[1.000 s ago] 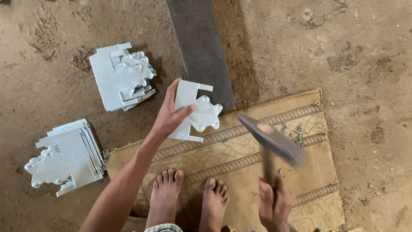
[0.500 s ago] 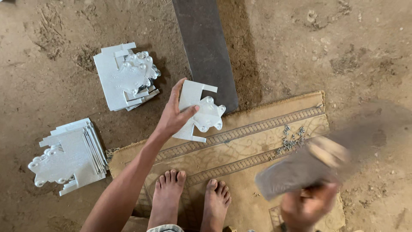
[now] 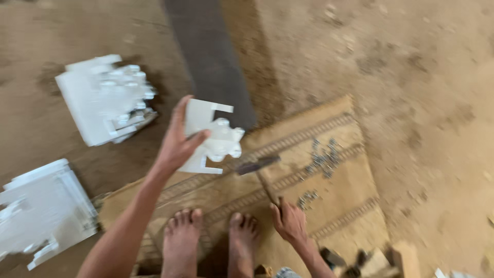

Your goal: The person stands at a work area and hammers small nails into white ornamental metal pieces one at a time, holding each piece against a metal bar while striking the nails with a hammer, then sets the finished piece on a growing pile and picks up the next piece.

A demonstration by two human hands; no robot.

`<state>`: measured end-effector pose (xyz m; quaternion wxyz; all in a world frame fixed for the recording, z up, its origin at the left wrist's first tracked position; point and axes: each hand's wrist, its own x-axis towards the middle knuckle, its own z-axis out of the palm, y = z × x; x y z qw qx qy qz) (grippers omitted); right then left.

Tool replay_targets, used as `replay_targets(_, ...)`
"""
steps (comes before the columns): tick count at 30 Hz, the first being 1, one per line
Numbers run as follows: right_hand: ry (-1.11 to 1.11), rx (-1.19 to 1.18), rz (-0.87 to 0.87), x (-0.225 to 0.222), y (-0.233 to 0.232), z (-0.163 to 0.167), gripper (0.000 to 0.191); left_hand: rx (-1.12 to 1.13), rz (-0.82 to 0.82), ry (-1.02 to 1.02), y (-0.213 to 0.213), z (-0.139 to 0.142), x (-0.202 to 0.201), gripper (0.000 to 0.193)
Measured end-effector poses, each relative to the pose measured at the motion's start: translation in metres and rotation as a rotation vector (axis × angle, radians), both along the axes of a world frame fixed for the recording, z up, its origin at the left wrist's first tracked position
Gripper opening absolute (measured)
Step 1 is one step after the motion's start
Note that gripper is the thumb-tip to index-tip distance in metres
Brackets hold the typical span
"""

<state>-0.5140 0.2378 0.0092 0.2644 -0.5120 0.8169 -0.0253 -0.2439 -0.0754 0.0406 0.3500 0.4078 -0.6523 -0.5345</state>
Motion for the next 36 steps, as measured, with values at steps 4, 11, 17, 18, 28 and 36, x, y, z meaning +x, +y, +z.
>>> replay_targets(4, 0.22, -0.417, -0.157, -0.066, -0.01, 0.003, 0.023, 0.082, -0.066, 0.058, 0.015, 0.004, -0.013, 0.089)
replay_targets(11, 0.242, -0.522, -0.38, -0.133, -0.051, -0.007, 0.01, 0.218, -0.071, -0.007, 0.018, 0.006, -0.026, 0.091)
replay_targets(17, 0.304, -0.577, -0.303, -0.132, -0.036, -0.028, 0.011, 0.08, -0.061, 0.016, 0.019, 0.004, -0.025, 0.09)
replay_targets(18, 0.29, -0.57, -0.323, -0.133, -0.037, -0.027, 0.013, 0.154, -0.064, 0.025, 0.019, 0.005, -0.025, 0.091)
replay_targets(28, -0.478, -0.617, -0.372, 0.005, -0.094, 0.009, 0.011, 0.216, -0.144, -0.045, 0.013, 0.023, -0.015, 0.096)
replay_targets(36, -0.046, -0.875, 0.12, 0.062, -0.212, 0.021, 0.03, 0.445, -0.207, 0.266, 0.008, 0.04, 0.013, 0.101)
